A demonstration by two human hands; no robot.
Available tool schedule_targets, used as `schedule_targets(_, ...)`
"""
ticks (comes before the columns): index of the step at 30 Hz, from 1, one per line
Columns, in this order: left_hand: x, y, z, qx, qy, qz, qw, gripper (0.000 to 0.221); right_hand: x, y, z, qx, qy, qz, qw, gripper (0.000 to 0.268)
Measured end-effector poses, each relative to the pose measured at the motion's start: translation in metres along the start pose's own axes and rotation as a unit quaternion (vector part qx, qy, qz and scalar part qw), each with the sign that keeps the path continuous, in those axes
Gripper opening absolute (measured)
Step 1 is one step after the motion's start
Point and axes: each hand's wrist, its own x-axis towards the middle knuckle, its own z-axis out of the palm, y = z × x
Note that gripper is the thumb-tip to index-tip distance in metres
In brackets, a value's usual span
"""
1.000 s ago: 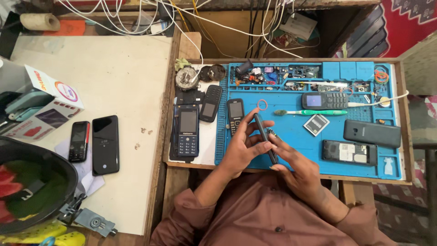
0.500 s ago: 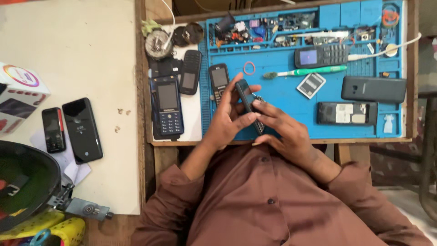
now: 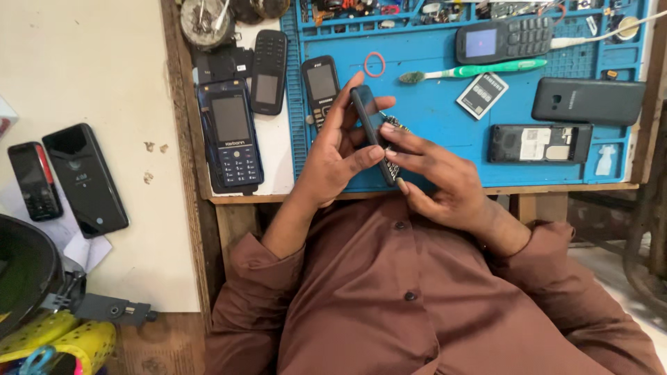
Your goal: The person disassembles a Samsung feature phone by removing the back cover and battery. They then use a screwdriver to pry open the casing and inspect the internal components. The person handles multiple phones and batteries on the workbench.
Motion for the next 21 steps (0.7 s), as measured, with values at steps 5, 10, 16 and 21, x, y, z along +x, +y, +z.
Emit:
schedule_targets(5,0.0004,-0.003,-0.0029,0.013,-0.008,0.01,1.0,0.098,-0.001,0.0045,0.001,0.001,-0.007,0.011,1.0,0.044)
schedule_targets(10,-0.0009,-0.0041,-0.0063,0.031,-0.008,-0.003,0.999,0.099,-0.0017,0.0059,0.0015,0.011,-0.014,0.02,1.0,0.045)
schedule_targets(16,-0.0003,-0.0036,-0.0044,0.022,-0.015,-0.004,1.0,0.1,-0.0051,0.0091,-0.0032,0.006,-0.027,0.016,0.999,0.049)
schedule_targets(21,0.0009,-0.0019,-0.004,0.027,-0.019,-0.014,0.999,0.103,-0.0062,0.0108,-0.0049,0.0,-0.026,0.017,1.0,0.047)
